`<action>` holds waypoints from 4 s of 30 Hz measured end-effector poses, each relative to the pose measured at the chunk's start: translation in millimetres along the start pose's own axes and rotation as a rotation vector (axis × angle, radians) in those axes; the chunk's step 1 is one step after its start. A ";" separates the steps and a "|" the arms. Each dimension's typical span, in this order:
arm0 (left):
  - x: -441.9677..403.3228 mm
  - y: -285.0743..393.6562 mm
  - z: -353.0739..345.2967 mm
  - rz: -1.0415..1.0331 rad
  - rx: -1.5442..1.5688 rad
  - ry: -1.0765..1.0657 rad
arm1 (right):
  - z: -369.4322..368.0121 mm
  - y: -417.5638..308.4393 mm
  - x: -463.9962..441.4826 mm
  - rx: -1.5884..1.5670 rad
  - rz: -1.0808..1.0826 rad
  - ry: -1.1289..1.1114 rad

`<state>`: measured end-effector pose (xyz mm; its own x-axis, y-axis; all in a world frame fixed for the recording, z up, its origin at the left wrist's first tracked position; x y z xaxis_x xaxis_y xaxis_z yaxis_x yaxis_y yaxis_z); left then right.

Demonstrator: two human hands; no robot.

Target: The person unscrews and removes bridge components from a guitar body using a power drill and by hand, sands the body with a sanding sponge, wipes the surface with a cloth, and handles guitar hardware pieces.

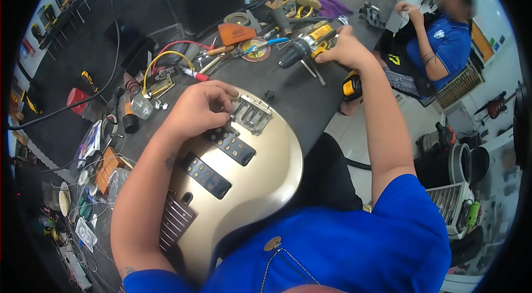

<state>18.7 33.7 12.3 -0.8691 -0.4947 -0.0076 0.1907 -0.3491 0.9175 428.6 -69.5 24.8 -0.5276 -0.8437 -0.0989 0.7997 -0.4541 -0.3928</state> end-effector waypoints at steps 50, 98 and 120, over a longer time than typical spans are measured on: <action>-1.0 -2.4 -4.5 -0.044 0.036 0.055 | -83.2 -84.4 97.8 -0.571 0.518 0.659; 23.2 63.9 -32.8 0.153 -0.375 0.318 | -102.3 -68.7 64.0 -0.784 0.331 0.512; 29.5 52.0 -77.8 -0.026 -0.940 0.199 | -105.4 -70.8 60.1 -0.782 0.322 0.425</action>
<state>38.5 -61.0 28.8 -0.8013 -0.5735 -0.1704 0.5357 -0.8146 0.2224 310.1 -57.9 -49.7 -0.4984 -0.6501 -0.5736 0.5878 0.2330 -0.7747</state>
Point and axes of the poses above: each hand's wrist, its own x-axis away from the middle knuckle, its own z-axis out of the back of the hand, y = z × x, the point moved 3 cm from there along -x, towards the middle knuckle, and after that the axes turned 4 degrees about x, right-handed, at the moved point
